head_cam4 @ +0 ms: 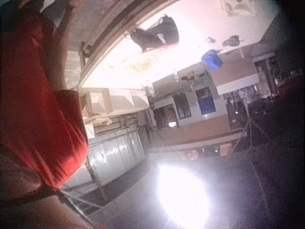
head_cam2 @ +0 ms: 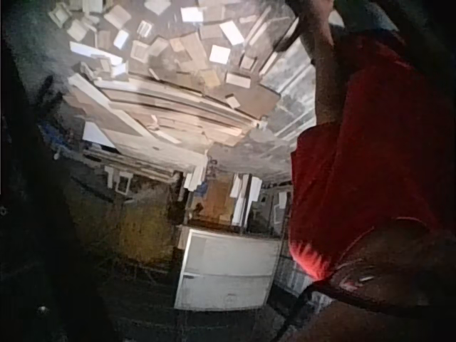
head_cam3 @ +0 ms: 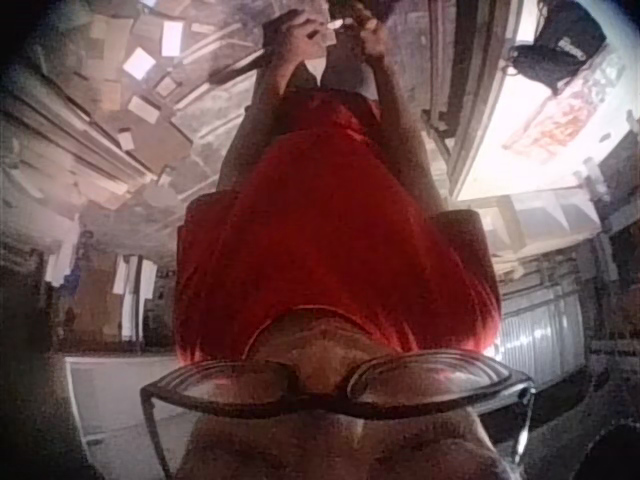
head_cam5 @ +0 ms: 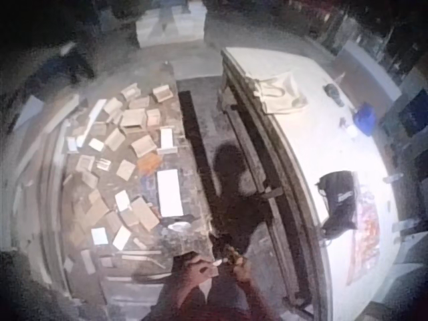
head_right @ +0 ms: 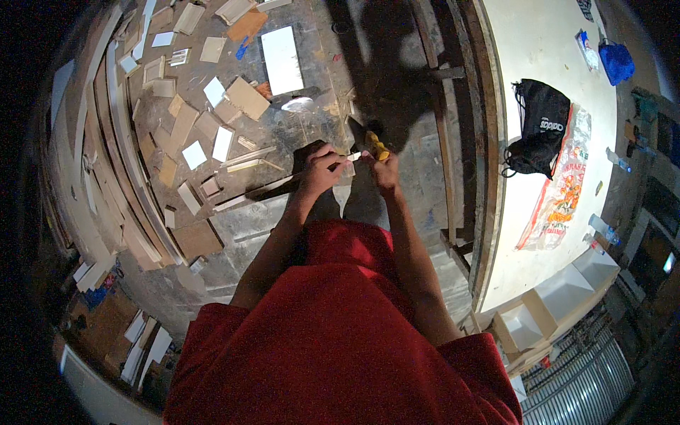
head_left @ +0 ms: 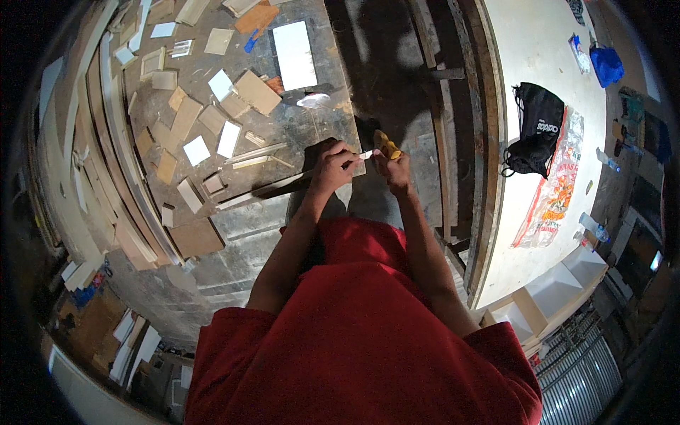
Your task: The person assembles a small wooden structure using pieces of wood and glue, then uses a hand saw to cut a thin strip of wood on a workbench.
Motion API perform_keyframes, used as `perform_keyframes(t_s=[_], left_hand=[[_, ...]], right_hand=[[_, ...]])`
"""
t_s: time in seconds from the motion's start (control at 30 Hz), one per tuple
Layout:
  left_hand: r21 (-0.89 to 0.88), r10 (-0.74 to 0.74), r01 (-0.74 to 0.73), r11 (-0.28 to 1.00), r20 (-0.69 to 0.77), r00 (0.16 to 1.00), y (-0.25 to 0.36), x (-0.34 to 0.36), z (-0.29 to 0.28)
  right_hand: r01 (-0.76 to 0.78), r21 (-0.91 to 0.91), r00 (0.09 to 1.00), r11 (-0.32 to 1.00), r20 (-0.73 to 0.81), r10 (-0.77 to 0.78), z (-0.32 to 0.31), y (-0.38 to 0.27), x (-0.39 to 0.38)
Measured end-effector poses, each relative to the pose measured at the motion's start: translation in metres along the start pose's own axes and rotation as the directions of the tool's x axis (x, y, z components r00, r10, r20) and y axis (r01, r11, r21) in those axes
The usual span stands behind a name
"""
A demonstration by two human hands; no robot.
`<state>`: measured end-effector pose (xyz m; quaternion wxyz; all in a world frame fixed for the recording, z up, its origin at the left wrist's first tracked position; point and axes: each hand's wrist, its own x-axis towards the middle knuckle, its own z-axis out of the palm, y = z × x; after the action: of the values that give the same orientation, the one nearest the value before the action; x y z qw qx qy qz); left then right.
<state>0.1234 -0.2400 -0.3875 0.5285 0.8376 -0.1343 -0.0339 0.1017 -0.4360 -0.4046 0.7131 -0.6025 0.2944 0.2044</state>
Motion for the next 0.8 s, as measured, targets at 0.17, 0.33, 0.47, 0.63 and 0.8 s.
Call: perform_keyframes(t_s=[0.17,0.33,0.47,0.63,0.8], left_hand=[[0.057,0.030,-0.031,0.998,0.013,0.999,0.013,0.009,-0.001],[0.059,0.003,-0.004,0.998,0.013,1.000,0.010,0.003,-0.006],[0.063,0.050,-0.050,0.997,0.008,0.999,0.016,0.010,-0.004],[0.161,0.024,-0.024,0.987,0.000,1.000,0.015,-0.003,-0.002],[0.490,0.045,-0.036,0.871,-0.008,0.999,0.032,-0.008,-0.005]], right_hand=[[-0.047,0.150,0.999,0.988,-0.004,0.048,-0.013,0.020,0.004],[-0.039,0.123,0.999,0.992,-0.032,0.043,-0.005,0.018,0.007],[-0.042,0.220,0.995,0.975,-0.084,0.062,-0.016,0.030,0.017],[0.023,0.187,0.997,0.982,-0.074,-0.010,-0.028,-0.003,0.002],[0.084,0.191,0.993,0.978,-0.096,-0.066,-0.038,-0.051,-0.036]])
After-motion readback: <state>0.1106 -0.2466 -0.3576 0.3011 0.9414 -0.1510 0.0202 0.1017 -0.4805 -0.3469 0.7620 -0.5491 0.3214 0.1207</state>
